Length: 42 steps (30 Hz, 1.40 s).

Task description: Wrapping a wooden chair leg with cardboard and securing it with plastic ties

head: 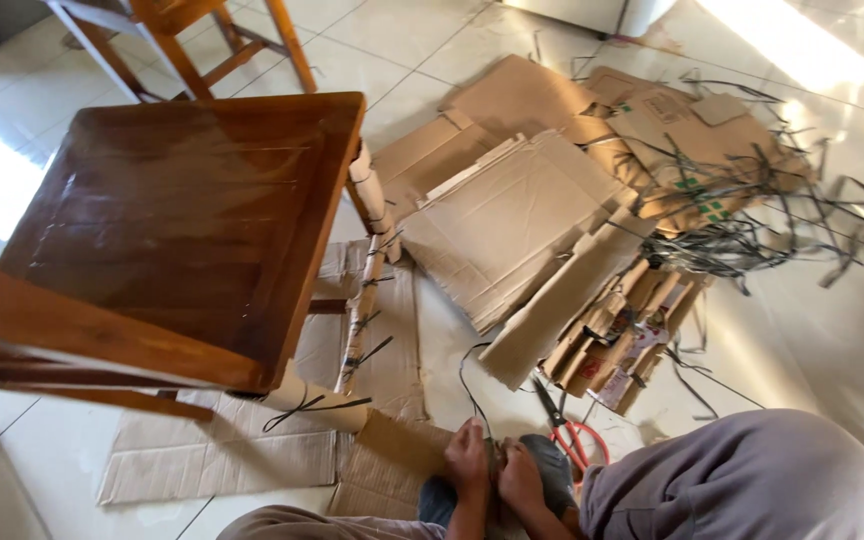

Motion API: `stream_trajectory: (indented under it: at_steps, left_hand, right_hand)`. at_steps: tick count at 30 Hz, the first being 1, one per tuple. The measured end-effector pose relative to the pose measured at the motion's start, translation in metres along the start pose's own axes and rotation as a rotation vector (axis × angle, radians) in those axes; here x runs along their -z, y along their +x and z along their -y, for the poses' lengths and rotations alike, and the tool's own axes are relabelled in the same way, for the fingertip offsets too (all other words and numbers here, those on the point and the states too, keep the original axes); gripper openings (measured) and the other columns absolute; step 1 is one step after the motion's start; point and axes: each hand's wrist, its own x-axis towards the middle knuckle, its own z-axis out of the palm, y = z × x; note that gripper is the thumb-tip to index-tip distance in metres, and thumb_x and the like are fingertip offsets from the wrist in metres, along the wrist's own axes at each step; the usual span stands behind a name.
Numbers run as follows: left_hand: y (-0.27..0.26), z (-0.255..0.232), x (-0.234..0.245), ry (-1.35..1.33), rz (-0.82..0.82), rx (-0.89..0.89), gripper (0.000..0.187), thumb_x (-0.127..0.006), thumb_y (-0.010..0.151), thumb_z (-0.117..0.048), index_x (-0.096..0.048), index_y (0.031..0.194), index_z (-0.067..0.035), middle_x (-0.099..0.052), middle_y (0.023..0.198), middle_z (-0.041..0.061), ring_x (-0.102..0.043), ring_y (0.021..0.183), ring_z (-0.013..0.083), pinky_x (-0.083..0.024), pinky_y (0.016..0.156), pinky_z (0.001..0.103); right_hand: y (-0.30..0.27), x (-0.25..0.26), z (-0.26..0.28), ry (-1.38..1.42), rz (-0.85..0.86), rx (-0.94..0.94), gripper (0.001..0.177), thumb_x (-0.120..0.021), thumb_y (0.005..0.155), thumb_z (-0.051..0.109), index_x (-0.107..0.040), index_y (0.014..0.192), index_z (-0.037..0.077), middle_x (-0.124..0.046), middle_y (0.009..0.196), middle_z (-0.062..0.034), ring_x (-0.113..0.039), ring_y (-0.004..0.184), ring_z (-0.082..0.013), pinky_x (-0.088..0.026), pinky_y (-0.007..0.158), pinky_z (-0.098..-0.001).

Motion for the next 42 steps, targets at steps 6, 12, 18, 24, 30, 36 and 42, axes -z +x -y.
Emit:
stream_trajectory:
  at_steps: [6,12,18,24,30,36,42]
  left_hand:
    - [-0.015,-0.025,-0.02,-0.453,0.036,0.329,0.039,-0.07,0.095,-0.023,-0.079,0.097,0.015,-0.077,0.089,0.018,-0.066,0.071,0.026,-0.052,0.066,0.034]
    - [-0.033,-0.03,-0.04,-0.099,0.116,0.258,0.046,-0.068,0.09,-0.035,-0.085,0.101,0.006,-0.083,0.091,0.015,-0.072,0.085,0.0229,-0.056,0.083,0.032]
    - [-0.048,-0.041,-0.056,0.384,0.169,0.134,0.046,-0.057,0.089,-0.05,-0.083,0.102,-0.015,-0.081,0.112,0.002,-0.072,0.098,0.0311,-0.054,0.09,0.039]
    - [-0.043,-0.014,-0.072,0.423,0.18,-0.018,0.041,-0.064,0.087,-0.047,-0.082,0.093,-0.01,-0.08,0.116,0.0,-0.072,0.096,0.0282,-0.054,0.087,0.037]
    - [-0.047,-0.031,-0.079,0.484,0.302,0.059,0.046,-0.054,0.089,-0.046,-0.081,0.108,-0.015,-0.082,0.106,0.004,-0.072,0.094,0.0273,-0.054,0.085,0.035]
    - [-0.039,-0.002,-0.109,0.515,0.202,-0.078,0.045,-0.059,0.087,-0.05,-0.084,0.096,-0.014,-0.082,0.094,0.006,-0.073,0.087,0.0311,-0.055,0.083,0.039]
    - [-0.042,-0.002,-0.117,0.552,0.239,-0.018,0.049,-0.056,0.091,-0.056,-0.082,0.095,-0.015,-0.08,0.089,0.004,-0.07,0.085,0.0237,-0.052,0.084,0.036]
  right_hand:
    - [-0.022,0.05,0.028,0.126,0.099,-0.115,0.04,-0.051,0.094,0.043,-0.075,0.113,0.017,-0.074,0.119,-0.0081,-0.07,0.103,-0.0313,-0.052,0.092,-0.0405]
    - [-0.028,0.064,0.009,0.132,-0.018,-0.078,0.03,-0.059,0.091,0.04,-0.074,0.098,0.015,-0.076,0.112,-0.0044,-0.071,0.099,-0.0269,-0.053,0.09,-0.0369]
    - [-0.028,0.099,0.013,0.129,-0.081,-0.114,0.026,-0.061,0.09,0.029,-0.077,0.103,0.013,-0.078,0.107,-0.0047,-0.073,0.094,-0.027,-0.055,0.086,-0.0353]
    - [-0.011,0.067,-0.04,0.057,-0.05,-0.137,0.029,-0.063,0.088,0.031,-0.078,0.109,0.018,-0.077,0.113,-0.0035,-0.073,0.1,-0.0276,-0.056,0.088,-0.0361]
    - [-0.007,0.068,-0.046,0.078,-0.094,-0.187,0.031,-0.064,0.089,0.031,-0.077,0.111,0.013,-0.076,0.116,-0.0068,-0.071,0.106,-0.0252,-0.056,0.092,-0.0348]
    - [0.0,0.092,-0.034,0.089,-0.051,-0.252,0.035,-0.058,0.093,0.036,-0.076,0.12,0.022,-0.074,0.122,-0.0059,-0.071,0.104,-0.028,-0.055,0.088,-0.0379]
    - [-0.012,0.151,0.016,0.229,0.078,-0.467,0.037,-0.054,0.096,0.043,-0.079,0.107,0.018,-0.076,0.12,-0.0029,-0.073,0.108,-0.0238,-0.055,0.093,-0.0369]
